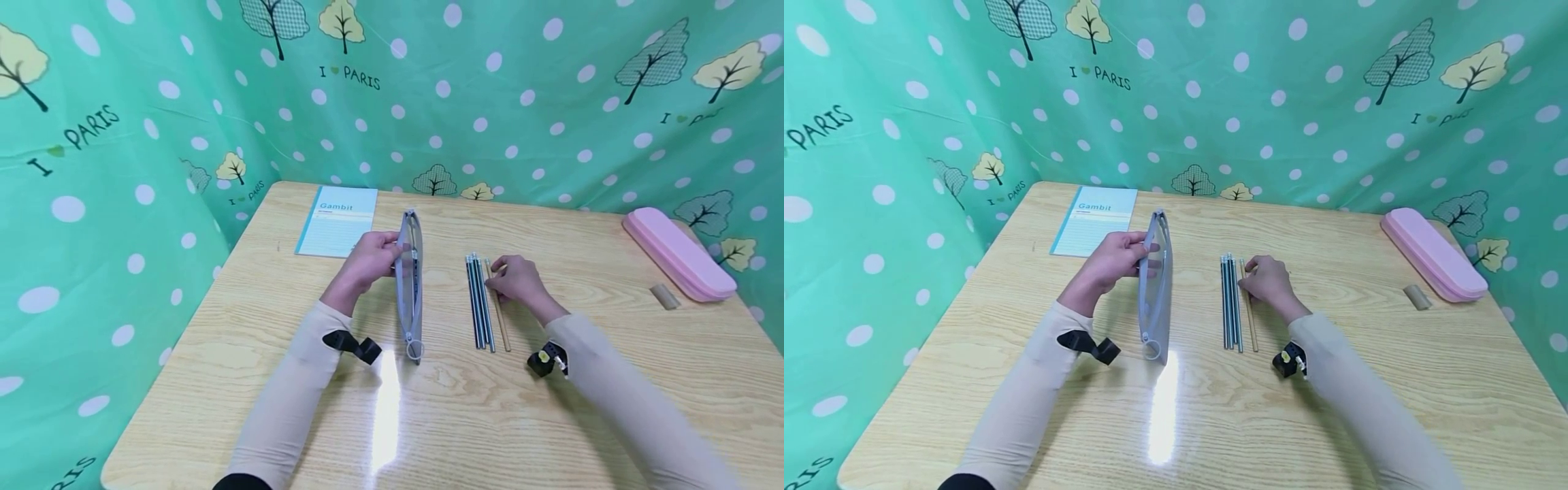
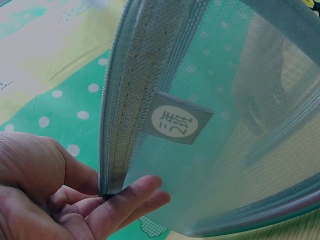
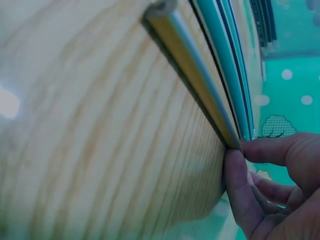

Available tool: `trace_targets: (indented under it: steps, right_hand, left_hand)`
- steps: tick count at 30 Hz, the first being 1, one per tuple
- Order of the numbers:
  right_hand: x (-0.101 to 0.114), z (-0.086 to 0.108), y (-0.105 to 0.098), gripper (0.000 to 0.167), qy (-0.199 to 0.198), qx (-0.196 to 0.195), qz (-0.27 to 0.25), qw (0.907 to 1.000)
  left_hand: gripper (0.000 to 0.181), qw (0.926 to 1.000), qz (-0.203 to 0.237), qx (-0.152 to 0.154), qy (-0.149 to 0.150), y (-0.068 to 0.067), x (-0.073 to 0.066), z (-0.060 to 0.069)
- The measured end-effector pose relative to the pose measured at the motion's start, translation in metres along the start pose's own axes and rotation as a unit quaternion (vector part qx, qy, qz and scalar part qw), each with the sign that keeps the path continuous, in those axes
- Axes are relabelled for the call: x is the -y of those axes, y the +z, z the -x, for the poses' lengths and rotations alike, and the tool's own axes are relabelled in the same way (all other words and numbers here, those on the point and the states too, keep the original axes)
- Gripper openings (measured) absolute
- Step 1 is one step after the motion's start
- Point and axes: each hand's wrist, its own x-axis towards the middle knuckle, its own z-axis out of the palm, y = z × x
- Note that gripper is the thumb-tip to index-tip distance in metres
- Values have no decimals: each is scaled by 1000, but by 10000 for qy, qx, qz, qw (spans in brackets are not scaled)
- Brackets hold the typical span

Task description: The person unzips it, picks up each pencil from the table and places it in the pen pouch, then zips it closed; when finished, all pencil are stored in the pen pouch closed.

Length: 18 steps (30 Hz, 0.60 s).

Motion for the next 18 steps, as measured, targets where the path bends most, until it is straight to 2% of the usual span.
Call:
trace_targets:
  steps: [7, 11, 14, 18]
  right_hand:
    - [-11, -1, 2, 39, 63, -145, -258, 9995]
    - [-15, 0, 3, 41, 199, -161, -626, 9977]
    - [-16, -1, 2, 43, 387, -54, -1169, 9924]
    - [-16, -2, -1, 48, 642, 233, -1940, 9786]
  left_hand:
    - [43, 10000, -62, 5, -27, 1, -1, 1]
    - [43, 10000, -73, 0, -23, 1, -1, 2]
    - [44, 10000, -72, -5, -9, 1, -1, 2]
    - [43, 9999, -106, -7, 8, 0, -1, 2]
